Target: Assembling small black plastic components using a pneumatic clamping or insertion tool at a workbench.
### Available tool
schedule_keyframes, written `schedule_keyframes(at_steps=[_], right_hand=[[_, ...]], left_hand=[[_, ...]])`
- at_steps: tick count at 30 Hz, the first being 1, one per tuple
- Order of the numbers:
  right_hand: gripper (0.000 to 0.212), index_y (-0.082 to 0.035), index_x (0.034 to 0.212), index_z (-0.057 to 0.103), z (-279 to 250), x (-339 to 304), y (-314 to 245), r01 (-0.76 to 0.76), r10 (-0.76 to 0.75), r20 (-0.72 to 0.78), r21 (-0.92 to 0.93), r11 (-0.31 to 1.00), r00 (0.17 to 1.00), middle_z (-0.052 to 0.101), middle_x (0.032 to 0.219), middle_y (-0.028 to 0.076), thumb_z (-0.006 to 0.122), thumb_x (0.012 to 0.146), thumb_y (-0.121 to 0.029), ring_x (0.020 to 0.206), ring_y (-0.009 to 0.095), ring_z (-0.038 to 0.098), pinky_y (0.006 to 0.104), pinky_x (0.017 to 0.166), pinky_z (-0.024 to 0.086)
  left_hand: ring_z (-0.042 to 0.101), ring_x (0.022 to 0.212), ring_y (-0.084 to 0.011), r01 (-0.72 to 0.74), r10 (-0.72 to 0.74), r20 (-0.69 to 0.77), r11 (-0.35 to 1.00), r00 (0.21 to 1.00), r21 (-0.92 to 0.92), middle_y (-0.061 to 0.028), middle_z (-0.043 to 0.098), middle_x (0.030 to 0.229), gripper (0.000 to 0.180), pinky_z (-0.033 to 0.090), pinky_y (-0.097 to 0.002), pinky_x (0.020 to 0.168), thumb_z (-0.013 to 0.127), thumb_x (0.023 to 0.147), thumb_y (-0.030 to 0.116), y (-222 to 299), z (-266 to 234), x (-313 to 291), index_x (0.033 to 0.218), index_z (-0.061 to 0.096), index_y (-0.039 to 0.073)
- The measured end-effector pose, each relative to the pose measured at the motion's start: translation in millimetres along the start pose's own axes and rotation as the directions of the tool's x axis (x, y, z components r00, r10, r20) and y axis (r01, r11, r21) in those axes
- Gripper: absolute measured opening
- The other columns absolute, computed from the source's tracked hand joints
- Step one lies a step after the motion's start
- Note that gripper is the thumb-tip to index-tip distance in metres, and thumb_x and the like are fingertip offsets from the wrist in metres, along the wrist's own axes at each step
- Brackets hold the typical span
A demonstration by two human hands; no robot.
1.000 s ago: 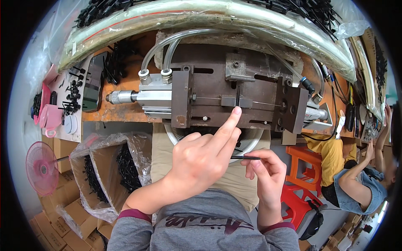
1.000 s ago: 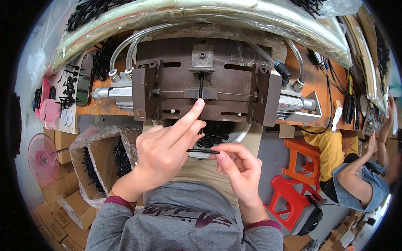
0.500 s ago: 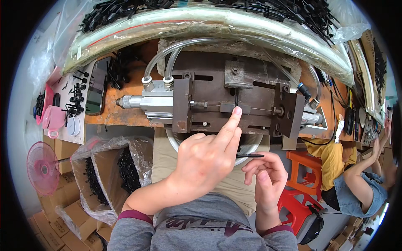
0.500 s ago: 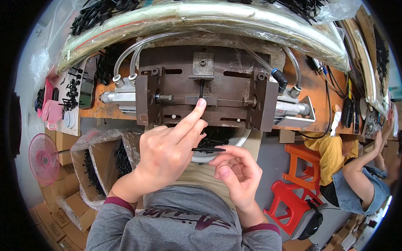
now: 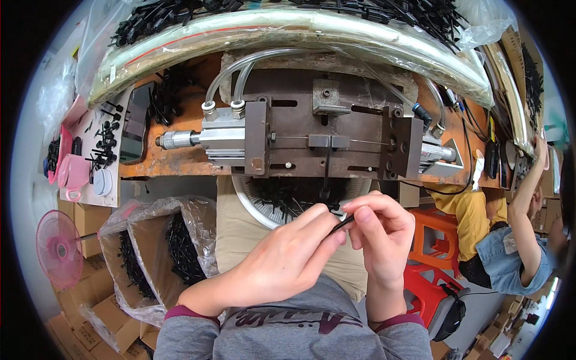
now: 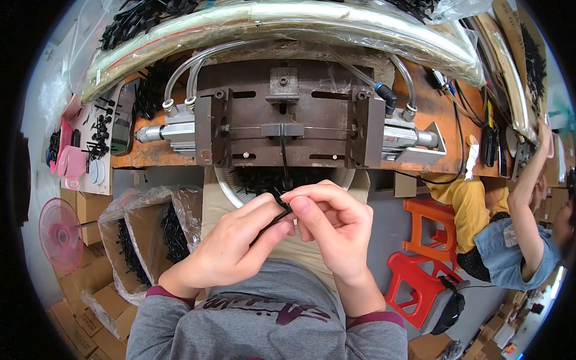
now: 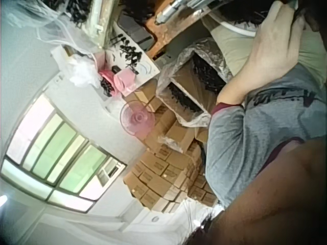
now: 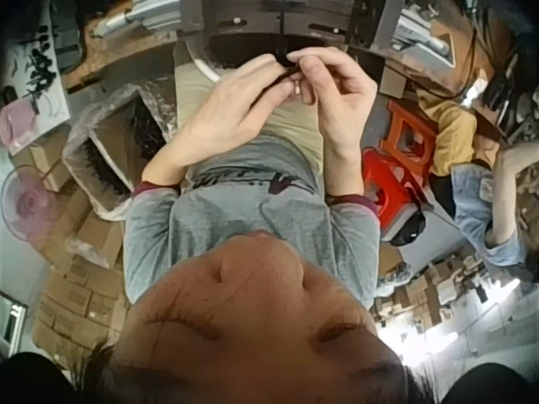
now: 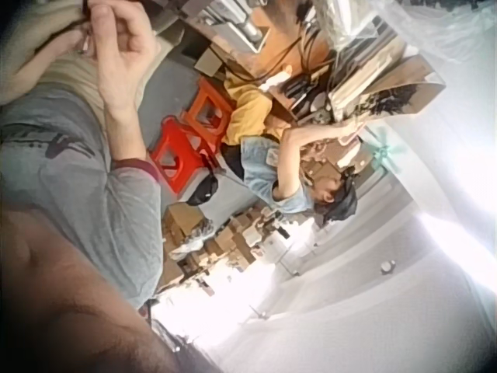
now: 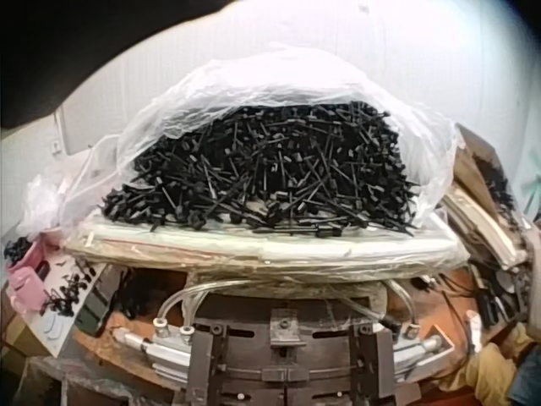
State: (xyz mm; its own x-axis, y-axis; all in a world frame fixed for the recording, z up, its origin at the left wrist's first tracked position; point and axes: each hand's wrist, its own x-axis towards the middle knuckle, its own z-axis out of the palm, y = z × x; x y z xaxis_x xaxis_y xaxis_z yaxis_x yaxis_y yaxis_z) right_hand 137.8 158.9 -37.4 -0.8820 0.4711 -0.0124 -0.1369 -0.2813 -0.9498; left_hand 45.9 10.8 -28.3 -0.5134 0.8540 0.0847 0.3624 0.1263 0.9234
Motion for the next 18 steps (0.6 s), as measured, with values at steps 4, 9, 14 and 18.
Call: schedule_keyframes(at_steps=[4,9,14,18], right_hand=[[0.009,0.003,0.096,0.072,-1.9,-0.9,-7.4,-0.018,0.014,-0.061,-0.066,0.998,0.998,0.067,0.080,0.006,0.066,0.093,-0.004,0.056,0.005,0.052,0.0186,0.049,0.038],[0.016,0.003,0.099,0.072,-0.1,-7.0,-8.2,-0.094,0.094,0.002,0.085,0.992,0.996,0.067,0.080,0.007,0.064,0.096,-0.010,0.055,0.005,0.051,0.0191,0.050,0.040],[0.017,0.002,0.099,0.072,6.7,-12.6,-13.2,-0.126,0.120,0.055,0.133,0.983,0.991,0.067,0.082,0.008,0.063,0.097,-0.011,0.055,0.006,0.052,0.0194,0.050,0.040],[0.016,0.002,0.098,0.072,6.1,-14.2,-10.2,-0.053,0.050,0.051,0.056,0.997,0.997,0.067,0.082,0.008,0.063,0.097,-0.010,0.055,0.006,0.053,0.0195,0.049,0.040]], left_hand=[[0.058,0.058,-0.0179,0.025,-0.023,0.012,0.986,1.000,-0.165,-0.0089,0.063,0.079,0.013,0.046,-0.0303,0.056,0.055,0.098,0.008,2.6,-3.6,-8.6,0.098,0.065,-0.001],[0.052,0.049,-0.0081,0.361,-0.281,0.243,0.835,0.929,-0.415,-0.0066,0.066,0.070,0.031,0.042,-0.0223,0.050,0.044,0.105,0.017,17.8,-12.6,-17.1,0.097,0.068,-0.002],[0.053,0.048,-0.0073,0.483,-0.287,0.392,0.604,0.874,-0.635,-0.0082,0.067,0.072,0.038,0.042,-0.0202,0.048,0.041,0.107,0.022,15.0,-9.6,-28.2,0.102,0.067,-0.005],[0.055,0.049,-0.0088,0.473,-0.292,0.373,0.578,0.881,-0.665,-0.0099,0.068,0.073,0.037,0.044,-0.0206,0.050,0.043,0.107,0.022,17.1,-7.3,-31.8,0.105,0.067,-0.006]])
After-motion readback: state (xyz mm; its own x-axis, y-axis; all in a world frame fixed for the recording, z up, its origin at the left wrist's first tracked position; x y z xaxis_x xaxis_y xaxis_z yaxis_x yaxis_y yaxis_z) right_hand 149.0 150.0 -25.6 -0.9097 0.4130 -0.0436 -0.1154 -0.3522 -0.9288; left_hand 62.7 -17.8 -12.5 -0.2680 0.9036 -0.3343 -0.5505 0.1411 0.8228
